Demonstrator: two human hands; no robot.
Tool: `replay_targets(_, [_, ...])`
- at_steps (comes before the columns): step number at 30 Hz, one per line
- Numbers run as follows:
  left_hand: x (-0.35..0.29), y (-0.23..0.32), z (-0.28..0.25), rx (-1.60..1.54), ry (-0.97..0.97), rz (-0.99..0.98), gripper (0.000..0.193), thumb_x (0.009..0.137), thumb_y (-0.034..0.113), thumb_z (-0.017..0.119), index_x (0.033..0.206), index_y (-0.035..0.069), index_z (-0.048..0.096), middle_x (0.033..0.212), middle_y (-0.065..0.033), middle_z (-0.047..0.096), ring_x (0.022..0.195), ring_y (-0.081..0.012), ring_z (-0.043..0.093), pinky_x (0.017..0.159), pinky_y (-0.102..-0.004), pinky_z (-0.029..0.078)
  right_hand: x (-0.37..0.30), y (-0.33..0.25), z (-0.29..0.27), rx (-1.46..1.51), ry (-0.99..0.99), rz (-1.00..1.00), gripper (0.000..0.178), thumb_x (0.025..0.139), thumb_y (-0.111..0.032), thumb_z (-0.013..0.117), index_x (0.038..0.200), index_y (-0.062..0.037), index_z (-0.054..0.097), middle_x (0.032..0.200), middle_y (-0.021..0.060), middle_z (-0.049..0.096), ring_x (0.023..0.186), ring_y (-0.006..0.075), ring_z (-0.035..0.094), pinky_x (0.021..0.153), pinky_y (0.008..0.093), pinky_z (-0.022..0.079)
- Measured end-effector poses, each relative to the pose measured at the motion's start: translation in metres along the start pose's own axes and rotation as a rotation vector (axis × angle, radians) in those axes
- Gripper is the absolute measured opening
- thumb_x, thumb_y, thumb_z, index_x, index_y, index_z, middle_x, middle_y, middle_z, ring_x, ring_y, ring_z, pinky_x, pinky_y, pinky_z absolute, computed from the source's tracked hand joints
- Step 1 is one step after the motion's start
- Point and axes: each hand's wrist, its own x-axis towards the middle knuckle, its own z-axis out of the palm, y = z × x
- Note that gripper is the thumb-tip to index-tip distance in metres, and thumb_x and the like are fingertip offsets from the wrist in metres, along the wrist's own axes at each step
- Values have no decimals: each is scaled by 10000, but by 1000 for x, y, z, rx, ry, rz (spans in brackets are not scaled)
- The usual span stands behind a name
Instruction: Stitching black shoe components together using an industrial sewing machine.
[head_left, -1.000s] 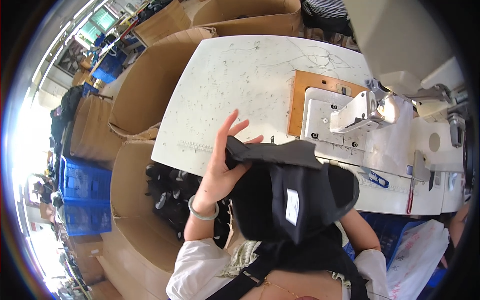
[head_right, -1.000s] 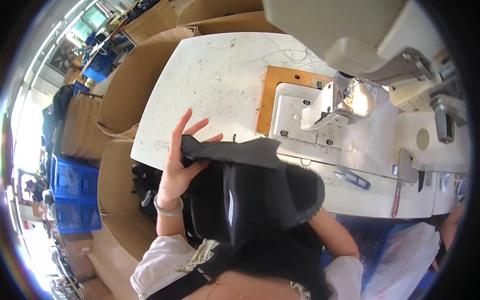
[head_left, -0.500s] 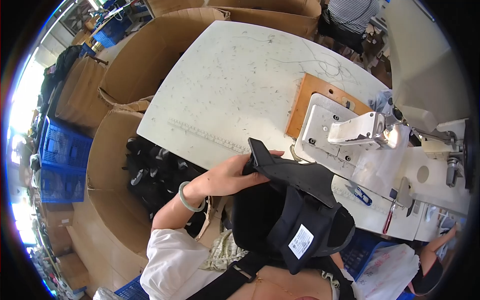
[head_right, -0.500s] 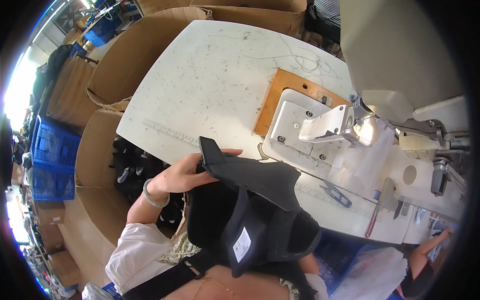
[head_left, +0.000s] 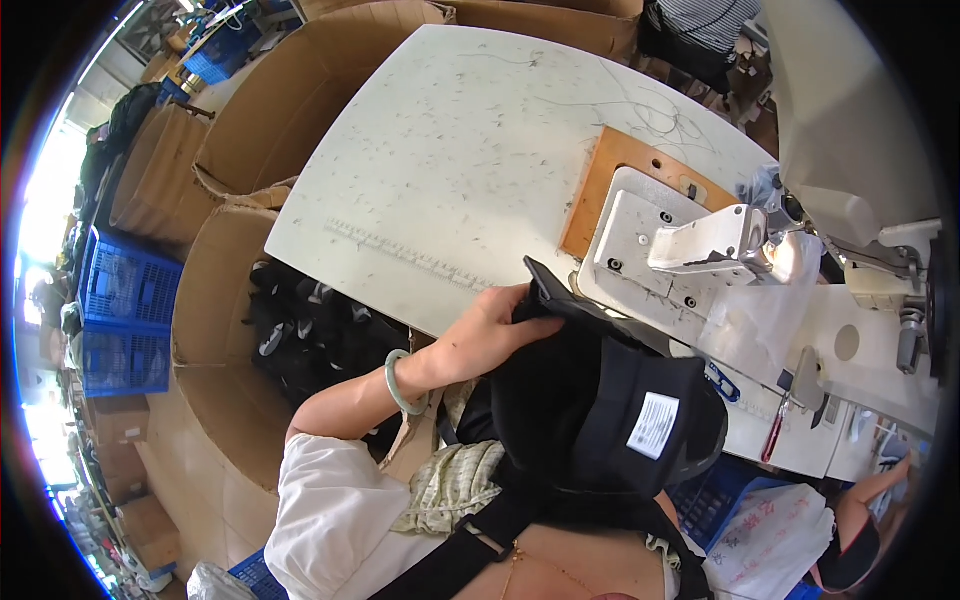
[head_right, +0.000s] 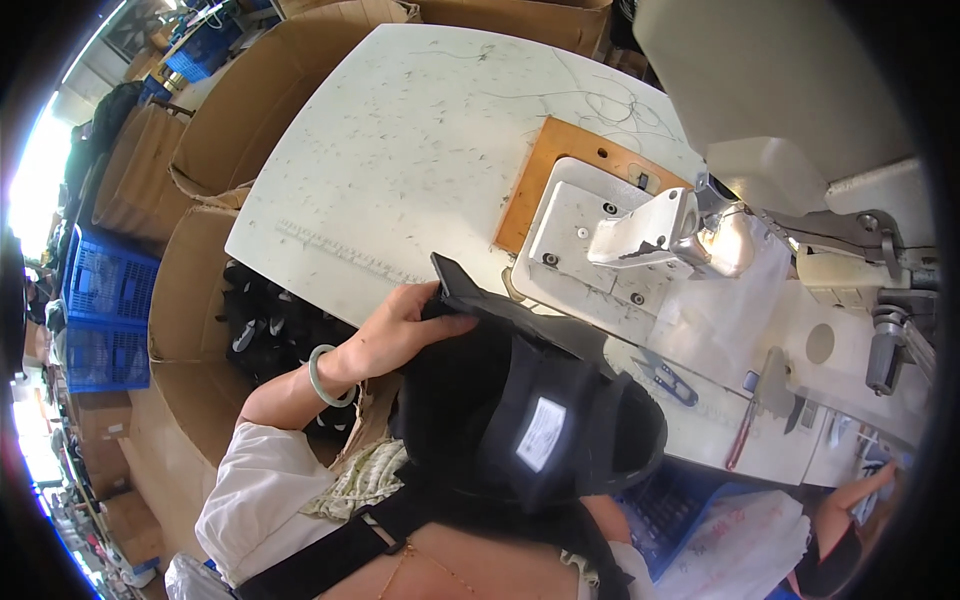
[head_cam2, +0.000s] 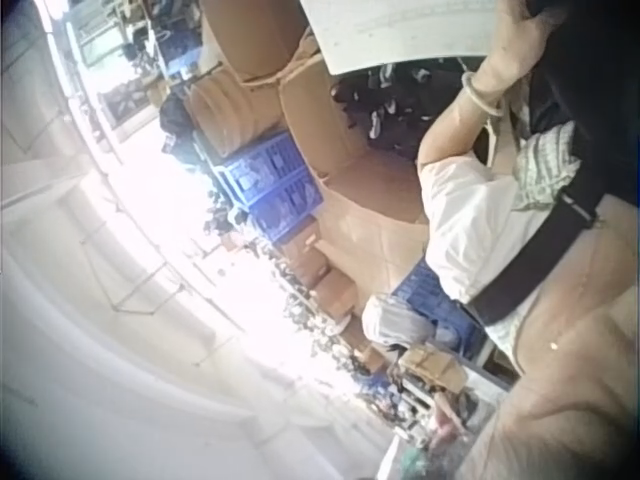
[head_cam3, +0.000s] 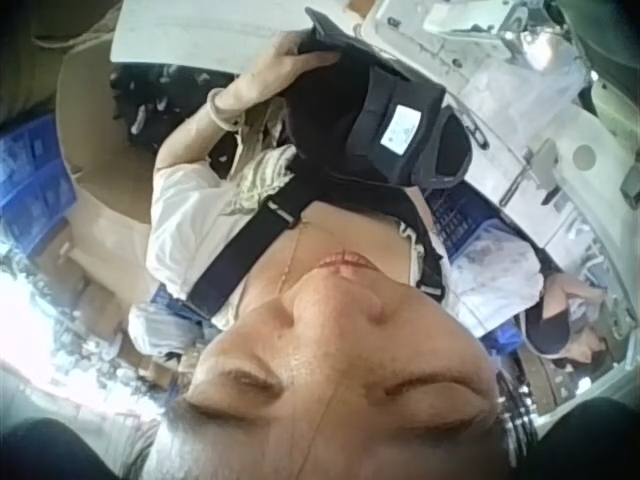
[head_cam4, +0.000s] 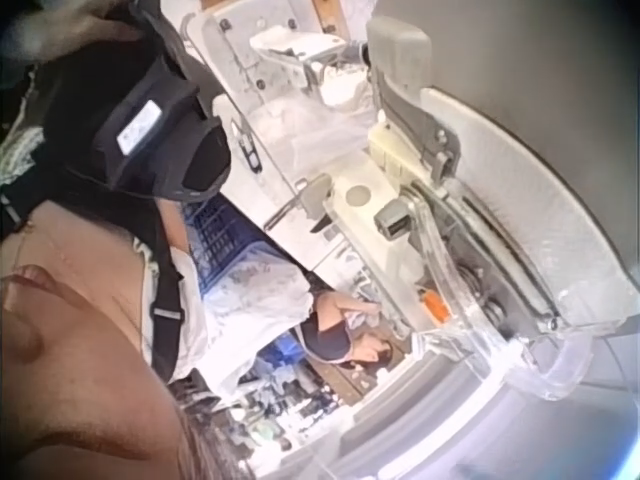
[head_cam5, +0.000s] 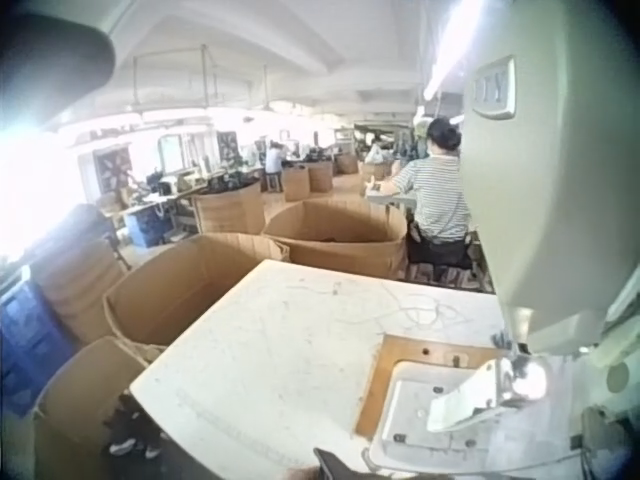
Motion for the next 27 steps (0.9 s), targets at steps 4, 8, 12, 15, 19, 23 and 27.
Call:
replay_targets(4, [9,-12,-10,95,130,179,265,803,72,625,1030,-62,598,884,-95,670,822,-87,569,741,-263,469,-9,-11,10,90,77,-5,290,870,-85,511,1145,-1,548,1074,63,598,951,135,569,826,263,466])
replay_targets(8, [-9,37,-43,388,283,327,205,770,52,611,939,-64,602,763,-209,641,724,-218,645,682,-329,486,-25,-59,7,-233,359,332,239,803,-27,459,957,35,631,932,70,643,848,121,598,792,259,470])
replay_targets(12, [7,76,-25,818,145,239,162,760,60,574,851,-75,575,725,-272,584,728,-373,610,667,-392,480,-26,-145,38,-566,550,-148,309,832,-70,461,1073,76,586,1038,157,619,897,193,627,829,304,477])
replay_targets(15, [12,83,0,971,-143,326,142,739,36,530,815,-83,549,712,-272,574,736,-417,571,670,-452,460,19,-180,92,-1189,118,-568,543,803,-257,643,1209,64,480,1140,229,547,1018,318,561,874,375,451])
replay_targets(19, [21,86,26,1027,-219,337,167,739,70,597,863,-38,569,749,-246,589,744,-419,560,653,-421,455,59,-152,90,-1270,3,-262,539,741,-187,652,1172,71,458,989,235,582,923,359,575,804,404,462])
replay_targets(23, [28,79,21,1023,-177,271,254,768,186,663,896,-19,583,728,-228,597,694,-392,574,629,-402,457,65,-144,49,-737,14,18,299,731,-68,622,1020,9,608,723,141,588,682,202,575,657,305,447])
replay_targets(27, [26,71,20,1054,-164,317,295,760,221,686,925,-5,596,704,-207,607,657,-365,584,617,-395,456,67,-137,39,-511,-66,133,303,783,-36,600,1082,5,578,753,86,606,714,179,589,664,294,462])
